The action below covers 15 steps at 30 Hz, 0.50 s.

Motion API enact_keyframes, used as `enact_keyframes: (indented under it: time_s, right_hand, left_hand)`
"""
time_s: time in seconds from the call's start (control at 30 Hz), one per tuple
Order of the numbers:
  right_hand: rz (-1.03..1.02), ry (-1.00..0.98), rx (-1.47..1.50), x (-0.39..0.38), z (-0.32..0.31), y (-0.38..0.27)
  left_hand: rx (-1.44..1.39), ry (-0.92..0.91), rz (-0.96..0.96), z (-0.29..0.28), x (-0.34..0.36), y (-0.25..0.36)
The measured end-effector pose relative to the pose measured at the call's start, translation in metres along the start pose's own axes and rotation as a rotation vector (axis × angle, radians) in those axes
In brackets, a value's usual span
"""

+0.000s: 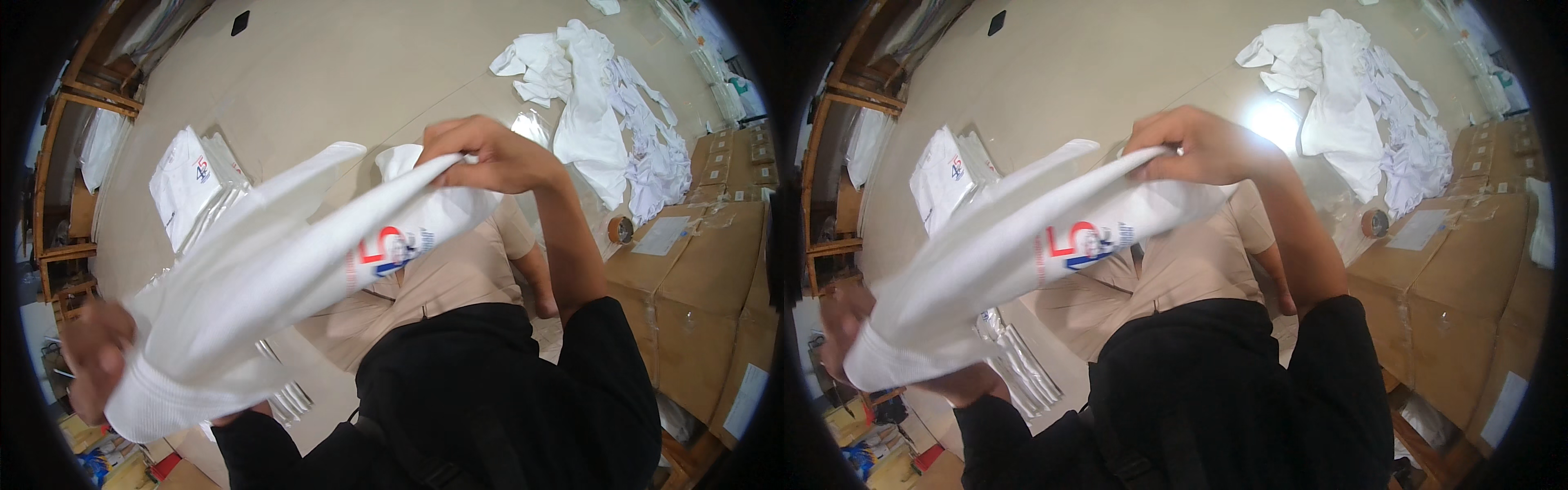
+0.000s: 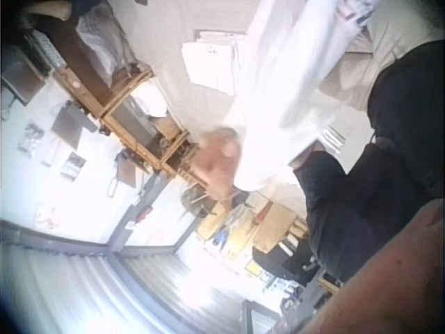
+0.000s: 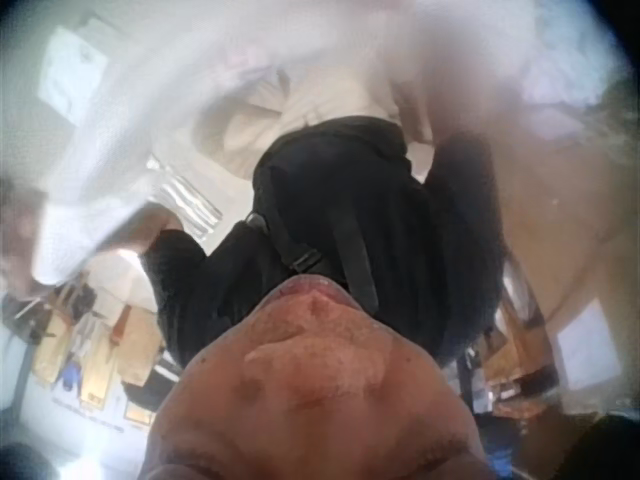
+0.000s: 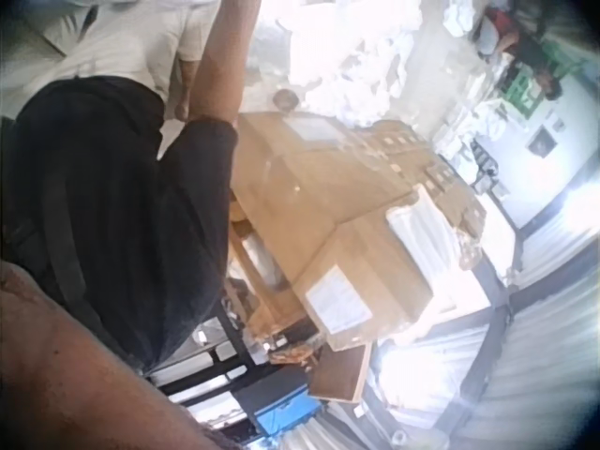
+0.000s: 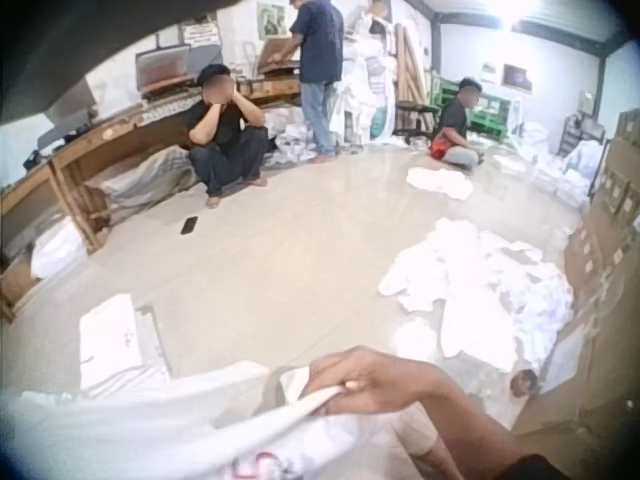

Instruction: The person folds white polo shirts and places them into clear plastic bags. They also use scissors to trim loose threads from the shirts before folding and packaging them.

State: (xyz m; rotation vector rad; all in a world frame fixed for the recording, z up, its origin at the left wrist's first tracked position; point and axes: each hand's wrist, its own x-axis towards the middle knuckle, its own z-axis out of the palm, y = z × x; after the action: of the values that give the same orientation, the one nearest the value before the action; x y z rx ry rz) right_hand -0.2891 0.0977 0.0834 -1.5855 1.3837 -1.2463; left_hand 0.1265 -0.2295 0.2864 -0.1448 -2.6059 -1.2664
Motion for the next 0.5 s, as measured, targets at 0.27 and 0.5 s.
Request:
enact_keyframes:
  time_s: [0.27, 0.5]
  right_hand:
    - [-0.208, 0.09, -0.221, 0.016, 0.072, -0.055]
    - [-0.237, -0.023, -0.444, 0.06, 0.081, -0.063]
  left_hand:
    - [-0.359, 0.003, -0.572, 0.173, -0.046, -0.068]
    - [-0.805, 0.16, -0.743, 0.289, -0.032, -0.099]
